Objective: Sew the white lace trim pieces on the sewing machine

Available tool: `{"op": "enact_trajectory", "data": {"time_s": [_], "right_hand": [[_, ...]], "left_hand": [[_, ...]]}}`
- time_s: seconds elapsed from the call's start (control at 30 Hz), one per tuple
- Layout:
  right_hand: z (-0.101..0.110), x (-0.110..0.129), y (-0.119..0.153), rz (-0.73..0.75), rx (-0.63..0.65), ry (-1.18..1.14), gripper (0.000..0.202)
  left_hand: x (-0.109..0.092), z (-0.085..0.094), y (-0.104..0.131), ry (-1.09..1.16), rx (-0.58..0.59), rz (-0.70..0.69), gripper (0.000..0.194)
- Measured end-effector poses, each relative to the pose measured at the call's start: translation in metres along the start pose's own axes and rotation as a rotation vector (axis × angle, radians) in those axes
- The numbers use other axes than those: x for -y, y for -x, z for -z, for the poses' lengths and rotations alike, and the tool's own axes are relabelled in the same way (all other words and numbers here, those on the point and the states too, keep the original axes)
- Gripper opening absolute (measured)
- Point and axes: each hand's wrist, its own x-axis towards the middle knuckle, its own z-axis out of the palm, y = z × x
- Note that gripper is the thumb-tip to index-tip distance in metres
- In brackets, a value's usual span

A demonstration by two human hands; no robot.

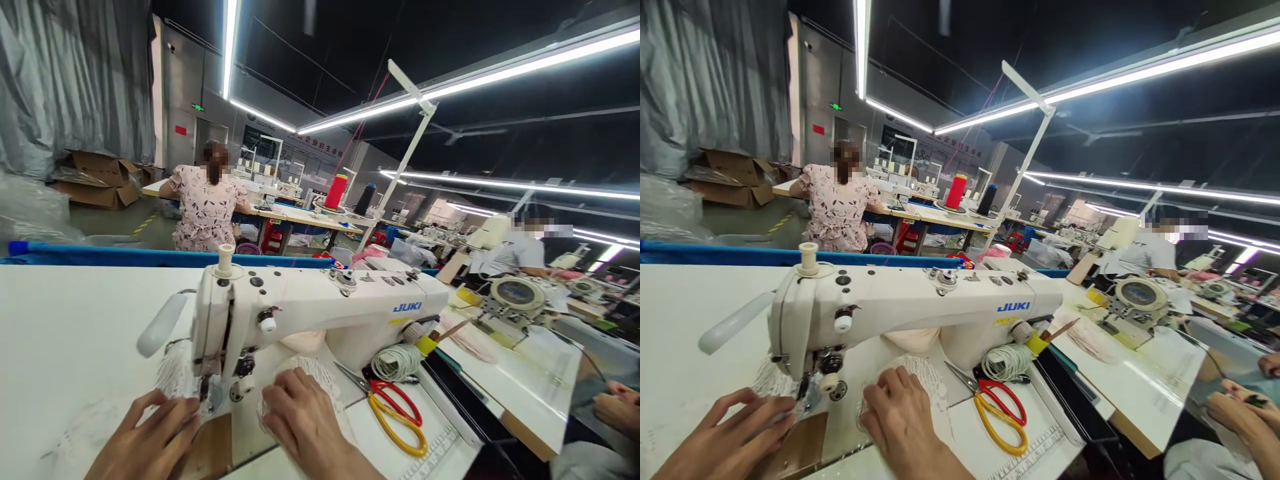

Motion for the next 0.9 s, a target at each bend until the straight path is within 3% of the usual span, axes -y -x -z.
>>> {"op": "enact_trajectory", "data": {"time_s": [0.07, 0.13, 0.23, 0.43, 0.6, 0.73, 0.9], "right_hand": [[-0.008, 0.015, -0.011, 0.063, 0.034, 0.011, 0.010], [-0.013, 0.027, -0.022, 0.096, 0.045, 0.006, 0.012], [-0.017, 0.033, -0.035, 0.142, 0.041, 0.003, 0.019], [-0.022, 0.024, -0.041, 0.205, -0.061, -0.065, 0.032], [-0.030, 0.020, -0.041, 0.262, -0.159, -0.153, 0.022], [-0.034, 0.018, -0.041, 0.300, -0.131, -0.200, 0.019], [-0.034, 0.019, -0.039, 0.265, -0.200, -0.262, 0.019]], "left_hand": [[-0.006, 0.002, -0.006, 0.047, -0.013, 0.001, 0.025], [-0.014, 0.001, -0.012, 0.115, -0.064, 0.211, 0.034], [-0.024, -0.001, -0.017, 0.182, -0.102, 0.293, 0.031], [-0.025, 0.001, -0.017, 0.267, -0.065, 0.349, 0.025], [-0.024, 0.012, -0.024, 0.217, -0.002, 0.343, 0.027], [-0.025, 0.016, -0.029, 0.163, 0.069, 0.349, 0.026], [-0.026, 0.009, -0.025, 0.154, 0.015, 0.356, 0.032]]}}
